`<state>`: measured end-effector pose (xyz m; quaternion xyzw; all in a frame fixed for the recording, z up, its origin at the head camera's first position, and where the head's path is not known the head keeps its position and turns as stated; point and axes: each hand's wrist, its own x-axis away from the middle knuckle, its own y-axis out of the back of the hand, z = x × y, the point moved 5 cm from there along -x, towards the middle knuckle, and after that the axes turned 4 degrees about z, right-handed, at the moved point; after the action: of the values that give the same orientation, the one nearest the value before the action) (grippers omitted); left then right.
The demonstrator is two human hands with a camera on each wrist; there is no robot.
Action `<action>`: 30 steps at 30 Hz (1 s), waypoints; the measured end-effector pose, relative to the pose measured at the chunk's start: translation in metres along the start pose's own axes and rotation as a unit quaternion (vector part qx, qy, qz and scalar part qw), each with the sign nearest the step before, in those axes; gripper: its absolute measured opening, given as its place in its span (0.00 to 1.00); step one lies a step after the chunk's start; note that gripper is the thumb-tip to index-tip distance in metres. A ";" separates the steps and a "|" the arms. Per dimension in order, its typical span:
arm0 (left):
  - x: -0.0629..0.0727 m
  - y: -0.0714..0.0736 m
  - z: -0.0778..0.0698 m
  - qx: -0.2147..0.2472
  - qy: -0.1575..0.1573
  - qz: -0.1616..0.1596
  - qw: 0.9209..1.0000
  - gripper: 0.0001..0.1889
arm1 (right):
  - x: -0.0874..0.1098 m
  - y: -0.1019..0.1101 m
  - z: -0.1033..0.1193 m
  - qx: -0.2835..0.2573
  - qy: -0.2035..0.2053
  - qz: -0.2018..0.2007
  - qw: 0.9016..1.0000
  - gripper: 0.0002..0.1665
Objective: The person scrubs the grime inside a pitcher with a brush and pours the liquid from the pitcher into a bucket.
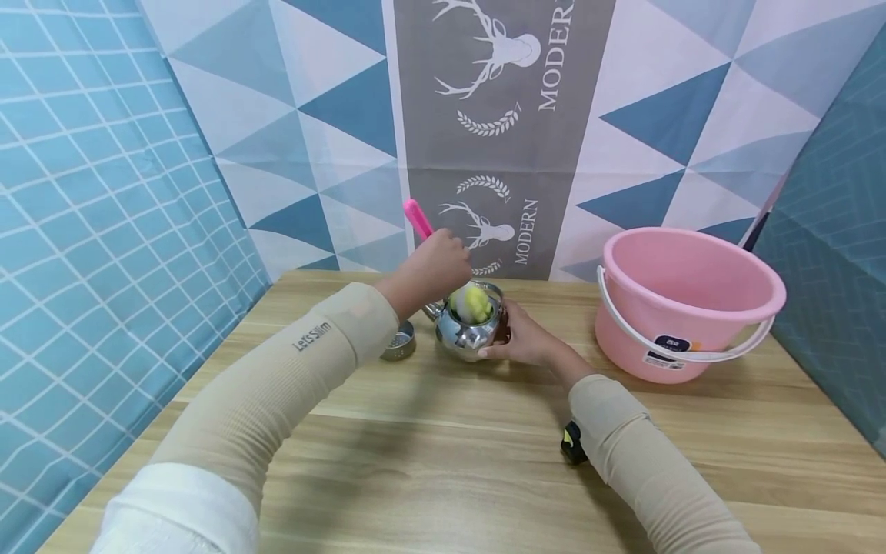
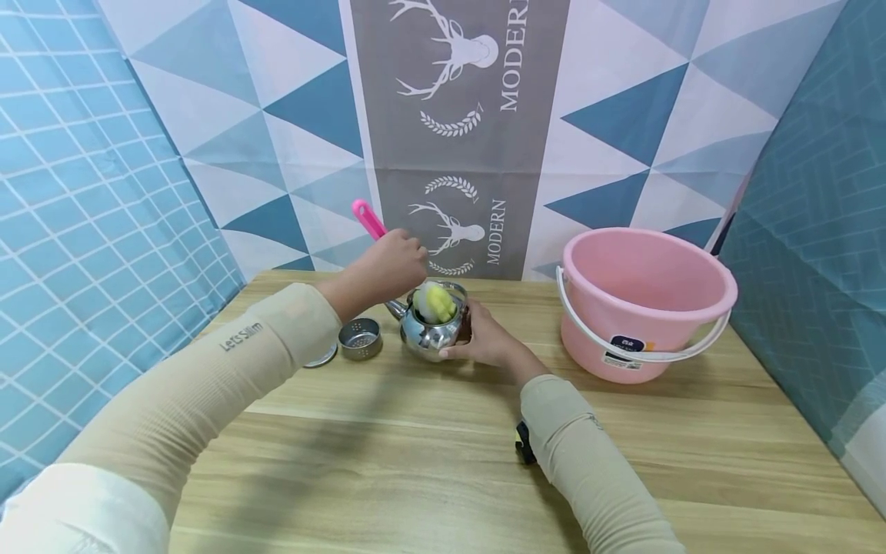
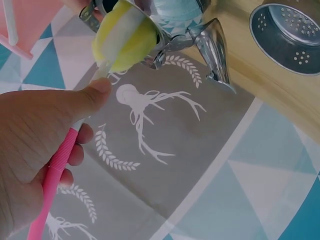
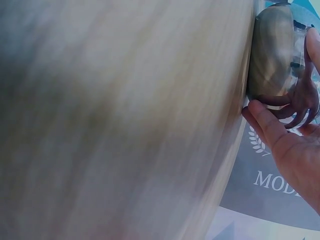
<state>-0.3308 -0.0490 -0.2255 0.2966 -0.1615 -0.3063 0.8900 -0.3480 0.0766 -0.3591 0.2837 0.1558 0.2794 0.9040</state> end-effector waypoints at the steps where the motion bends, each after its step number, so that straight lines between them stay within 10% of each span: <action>1: 0.001 0.001 0.001 0.002 -0.001 0.001 1.000 0.09 | 0.000 0.000 0.000 0.002 0.002 0.001 1.000 0.45; 30: 0.020 0.014 0.021 0.052 0.015 -0.001 0.999 0.07 | 0.002 0.000 -0.005 -0.005 -0.029 -0.008 1.000 0.59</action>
<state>-0.3186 -0.0618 -0.1987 0.3470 -0.1634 -0.2943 0.8754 -0.3483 0.0803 -0.3627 0.2863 0.1300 0.2646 0.9116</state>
